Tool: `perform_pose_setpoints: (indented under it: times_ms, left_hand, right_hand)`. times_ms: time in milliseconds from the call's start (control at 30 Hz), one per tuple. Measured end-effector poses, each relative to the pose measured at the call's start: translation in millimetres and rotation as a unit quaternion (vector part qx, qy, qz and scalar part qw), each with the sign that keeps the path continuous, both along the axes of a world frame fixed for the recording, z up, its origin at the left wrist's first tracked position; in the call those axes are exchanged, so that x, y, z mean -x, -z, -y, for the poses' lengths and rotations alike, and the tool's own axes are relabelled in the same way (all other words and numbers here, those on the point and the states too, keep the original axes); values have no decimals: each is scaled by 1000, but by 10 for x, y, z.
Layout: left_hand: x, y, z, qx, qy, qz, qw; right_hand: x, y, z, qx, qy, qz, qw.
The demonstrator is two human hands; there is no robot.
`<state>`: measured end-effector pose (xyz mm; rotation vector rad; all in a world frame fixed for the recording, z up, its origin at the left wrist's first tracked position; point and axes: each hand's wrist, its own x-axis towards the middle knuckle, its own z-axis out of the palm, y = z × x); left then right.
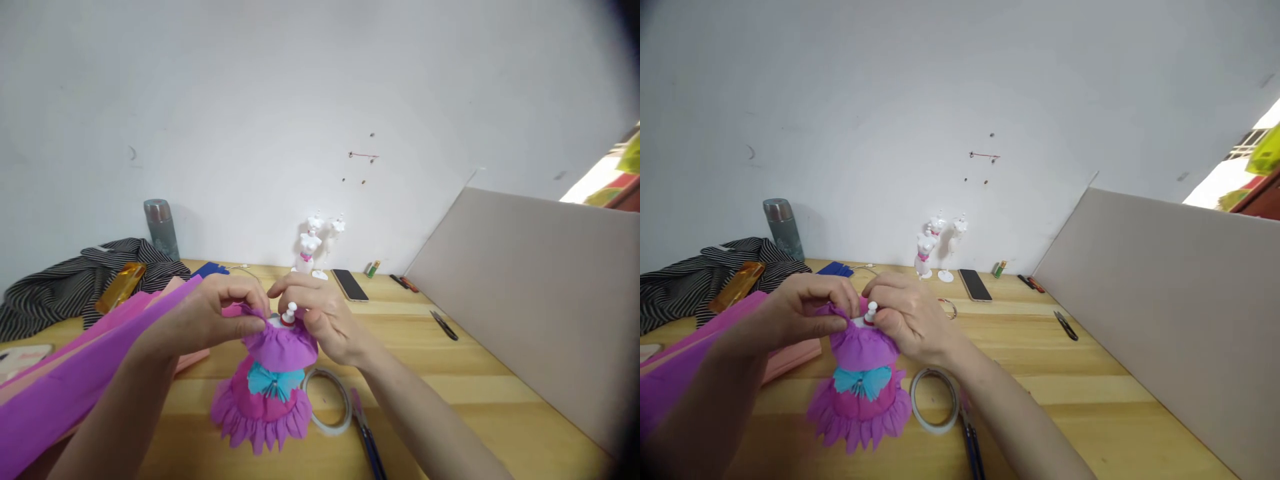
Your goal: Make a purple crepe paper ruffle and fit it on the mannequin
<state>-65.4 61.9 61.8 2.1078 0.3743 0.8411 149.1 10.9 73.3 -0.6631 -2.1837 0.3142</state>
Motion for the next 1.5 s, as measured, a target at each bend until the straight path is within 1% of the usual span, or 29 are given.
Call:
perform_pose_setpoints:
  times_ms: [67,133,200,333,433,567,667,733,867,1067,1200,1267,1367,1433,1500]
  left_hand:
    - [-18,-5,35,-3,-13,10,1000]
    - [-38,-14,73,0,-27,18,999]
    - [-57,-32,109,4,-36,21,999]
    - [-75,-83,153,24,-32,8,999]
    - [-67,-106,145,30,-30,-3,999]
    - [-47,-107,108,19,-31,-20,999]
    - [-48,-93,99,1,-51,-25,998]
    - [-59,-76,105,-4,-58,-22,998]
    - [-88,-34,115,-17,-50,9,999]
    - [-101,-22,136,-59,-37,25,997]
    - [-123,-40,191,-76,-55,32,995]
    - [-131,-53,220,-84,-66,31,994]
    - [-124,-78,244,-81,-73,15,994]
    - [-107,-91,234,-75,-72,3,995]
    - [-88,-93,205,-71,-59,-2,996]
  right_hand:
    - [-6,-11,16,-32,16,20,999]
    - [-13,-16,21,-46,25,23,998]
    - [-20,-15,14,-27,24,4,999]
    - [-36,3,-13,52,21,-64,996]
    - [-43,7,-4,65,30,-90,993]
    - [-34,-22,41,12,47,-57,997]
    - [-22,-37,57,-39,58,-25,997]
    - [-19,-28,55,-81,65,-7,995]
    - [-21,9,59,-153,90,16,984]
    - [-14,18,87,-192,111,25,975]
    - [-13,19,67,-222,107,52,968]
    - [-37,21,57,-201,90,42,974]
    - [-121,19,52,-107,72,-40,991]
    - [-193,21,54,-34,62,-118,991]
    - [-249,28,67,16,49,-179,983]
